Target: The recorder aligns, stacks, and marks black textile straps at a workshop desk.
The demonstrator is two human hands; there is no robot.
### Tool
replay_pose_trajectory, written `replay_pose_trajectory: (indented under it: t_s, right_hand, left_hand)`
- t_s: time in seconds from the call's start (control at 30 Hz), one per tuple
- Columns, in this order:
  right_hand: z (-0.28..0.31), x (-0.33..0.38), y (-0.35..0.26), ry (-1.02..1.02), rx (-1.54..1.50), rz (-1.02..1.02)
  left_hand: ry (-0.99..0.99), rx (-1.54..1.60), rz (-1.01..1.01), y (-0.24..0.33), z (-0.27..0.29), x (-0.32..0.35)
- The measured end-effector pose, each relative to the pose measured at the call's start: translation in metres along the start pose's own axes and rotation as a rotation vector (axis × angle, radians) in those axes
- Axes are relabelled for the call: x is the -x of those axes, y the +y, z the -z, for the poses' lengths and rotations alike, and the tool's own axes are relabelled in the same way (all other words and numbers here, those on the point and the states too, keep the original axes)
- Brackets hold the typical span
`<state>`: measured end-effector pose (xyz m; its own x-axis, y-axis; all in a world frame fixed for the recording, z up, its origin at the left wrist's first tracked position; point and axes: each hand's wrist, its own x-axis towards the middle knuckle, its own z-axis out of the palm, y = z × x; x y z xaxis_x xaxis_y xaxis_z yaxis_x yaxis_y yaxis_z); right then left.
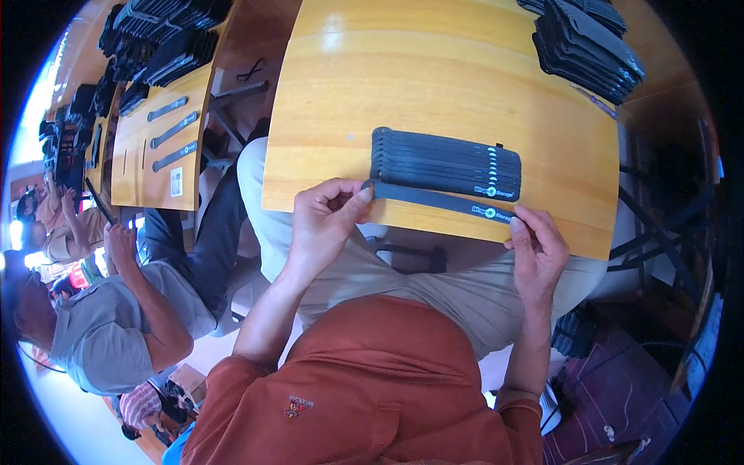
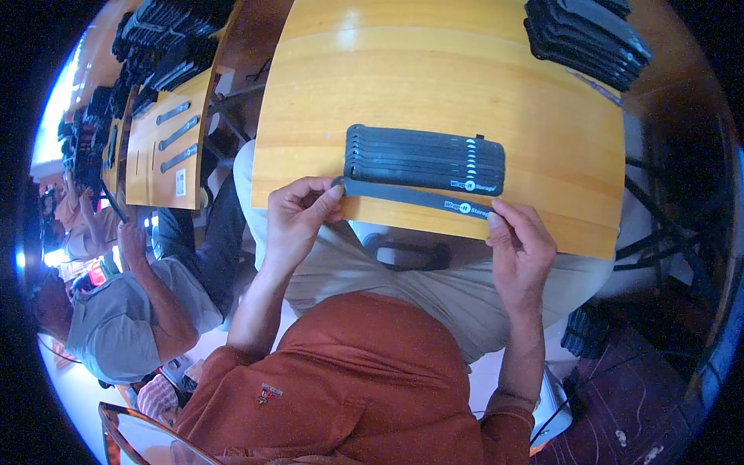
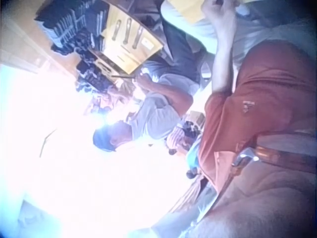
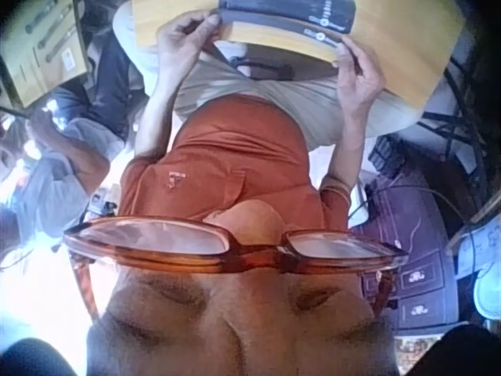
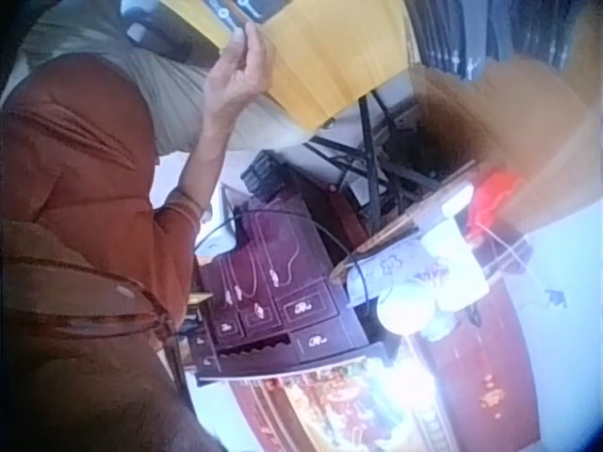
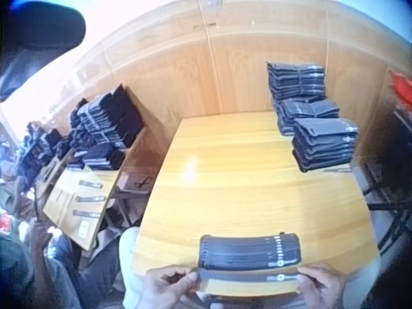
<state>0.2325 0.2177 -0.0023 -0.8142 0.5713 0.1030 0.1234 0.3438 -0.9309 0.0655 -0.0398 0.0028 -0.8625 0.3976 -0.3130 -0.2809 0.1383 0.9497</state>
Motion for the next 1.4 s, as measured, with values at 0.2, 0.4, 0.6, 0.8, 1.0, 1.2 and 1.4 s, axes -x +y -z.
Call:
replay_pose_trajectory:
  t_s: [0.2, 0.4, 0.6, 0.8, 1.0, 1.2, 1.4]
  right_hand:
    - [0.001, -0.009, 0.005, 0.019, 0.138, 0.069]
    - [-0.001, -0.014, 0.003, 0.023, 0.207, 0.072]
    - [-0.001, -0.018, 0.002, 0.019, 0.267, 0.118]
    - [-0.003, -0.022, 0.0, 0.03, 0.291, 0.135]
    - [-0.002, -0.026, 0.002, 0.015, 0.295, 0.119]
    - [-0.002, -0.027, -0.001, 0.01, 0.306, 0.118]
    - [-0.002, -0.03, 0.0, 0.007, 0.329, 0.133]
  left_hand:
    - [0.033, -0.153, -0.015, 0.002, -0.005, -0.01]
    - [0.028, -0.182, -0.001, 0.005, -0.007, -0.012]
    - [0.045, -0.235, 0.021, 0.005, -0.008, -0.014]
    - [0.058, -0.297, 0.023, 0.003, -0.008, -0.016]
    - [0.086, -0.327, 0.056, 0.007, -0.012, -0.017]
    - [0.077, -0.291, 0.033, 0.002, -0.009, -0.016]
    - [0.073, -0.343, 0.039, 0.003, -0.008, -0.016]
